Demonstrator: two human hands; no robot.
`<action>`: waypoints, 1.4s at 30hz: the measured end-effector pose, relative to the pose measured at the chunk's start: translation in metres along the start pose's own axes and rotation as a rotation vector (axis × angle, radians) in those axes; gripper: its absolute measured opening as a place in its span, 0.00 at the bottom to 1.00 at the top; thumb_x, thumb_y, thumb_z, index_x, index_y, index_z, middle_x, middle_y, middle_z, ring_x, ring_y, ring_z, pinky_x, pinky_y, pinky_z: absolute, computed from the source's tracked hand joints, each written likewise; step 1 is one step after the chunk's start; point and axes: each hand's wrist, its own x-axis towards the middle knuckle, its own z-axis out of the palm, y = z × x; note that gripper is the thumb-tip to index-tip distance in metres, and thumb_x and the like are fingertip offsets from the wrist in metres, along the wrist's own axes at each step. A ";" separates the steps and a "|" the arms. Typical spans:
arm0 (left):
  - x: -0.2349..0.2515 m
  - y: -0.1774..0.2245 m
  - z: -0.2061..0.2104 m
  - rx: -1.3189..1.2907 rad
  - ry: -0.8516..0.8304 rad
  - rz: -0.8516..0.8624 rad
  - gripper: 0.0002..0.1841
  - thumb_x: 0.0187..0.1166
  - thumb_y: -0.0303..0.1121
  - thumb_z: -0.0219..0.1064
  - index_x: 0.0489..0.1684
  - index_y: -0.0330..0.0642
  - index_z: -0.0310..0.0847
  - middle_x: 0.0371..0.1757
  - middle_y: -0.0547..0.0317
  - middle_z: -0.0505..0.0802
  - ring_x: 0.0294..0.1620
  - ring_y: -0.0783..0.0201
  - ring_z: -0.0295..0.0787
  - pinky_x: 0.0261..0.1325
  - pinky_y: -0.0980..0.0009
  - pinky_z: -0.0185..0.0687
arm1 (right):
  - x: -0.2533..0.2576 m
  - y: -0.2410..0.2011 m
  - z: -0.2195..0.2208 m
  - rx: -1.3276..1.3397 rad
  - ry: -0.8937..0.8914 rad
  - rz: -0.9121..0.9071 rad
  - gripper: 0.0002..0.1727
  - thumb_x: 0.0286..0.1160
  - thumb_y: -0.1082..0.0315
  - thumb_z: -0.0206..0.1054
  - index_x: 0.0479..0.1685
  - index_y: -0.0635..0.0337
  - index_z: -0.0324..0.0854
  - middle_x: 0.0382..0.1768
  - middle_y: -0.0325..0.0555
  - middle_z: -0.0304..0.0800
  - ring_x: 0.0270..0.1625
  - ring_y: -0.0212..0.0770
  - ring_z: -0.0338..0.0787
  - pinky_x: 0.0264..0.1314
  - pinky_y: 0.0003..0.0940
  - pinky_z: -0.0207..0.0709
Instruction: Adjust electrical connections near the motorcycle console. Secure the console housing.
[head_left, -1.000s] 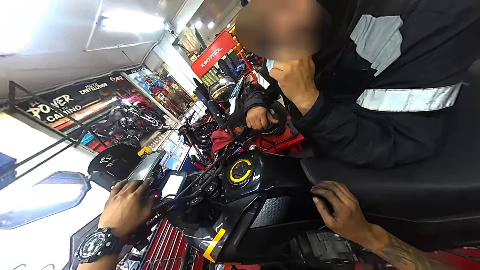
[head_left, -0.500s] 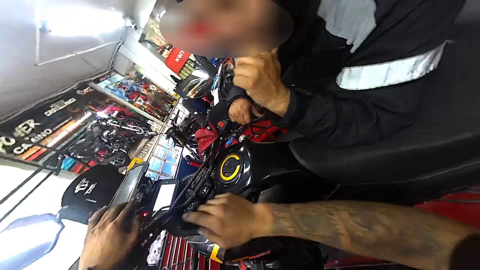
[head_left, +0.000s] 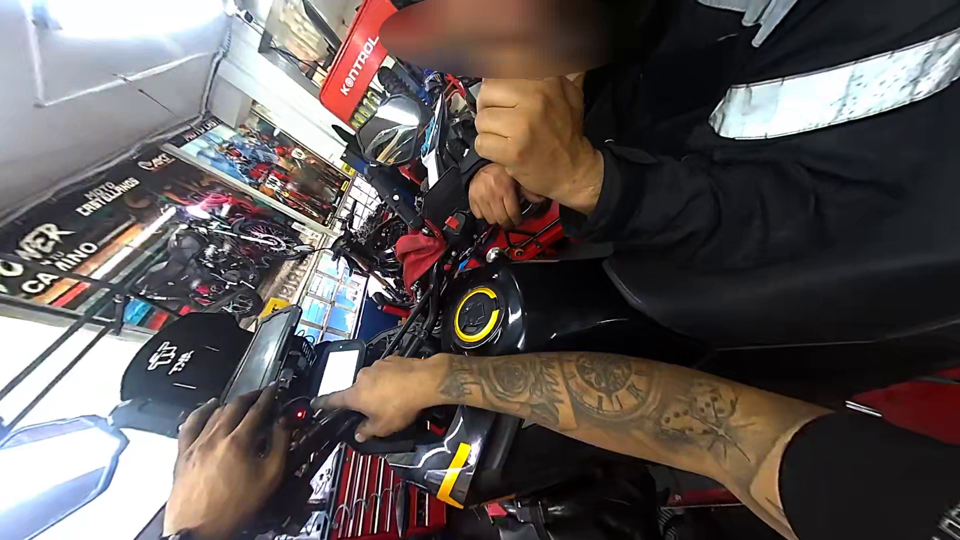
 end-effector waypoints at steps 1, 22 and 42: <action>0.000 -0.001 -0.001 0.003 -0.007 -0.001 0.30 0.75 0.49 0.52 0.63 0.41 0.90 0.58 0.42 0.94 0.63 0.40 0.89 0.82 0.38 0.61 | -0.001 -0.004 0.004 -0.030 0.032 -0.001 0.43 0.76 0.54 0.73 0.93 0.40 0.58 0.41 0.54 0.92 0.45 0.58 0.92 0.44 0.62 0.82; -0.003 -0.001 0.002 -0.018 0.039 0.034 0.29 0.76 0.47 0.50 0.64 0.40 0.90 0.58 0.42 0.94 0.61 0.41 0.90 0.81 0.38 0.63 | -0.039 0.012 0.021 -0.086 0.332 0.367 0.55 0.70 0.47 0.76 0.96 0.51 0.48 0.93 0.58 0.52 0.93 0.57 0.57 0.88 0.61 0.56; -0.002 -0.004 0.005 -0.016 0.055 0.025 0.30 0.76 0.49 0.48 0.63 0.40 0.90 0.57 0.43 0.94 0.61 0.42 0.90 0.82 0.39 0.63 | -0.068 -0.011 0.008 -0.040 0.280 0.335 0.55 0.71 0.50 0.77 0.97 0.50 0.45 0.92 0.59 0.53 0.87 0.59 0.68 0.79 0.57 0.70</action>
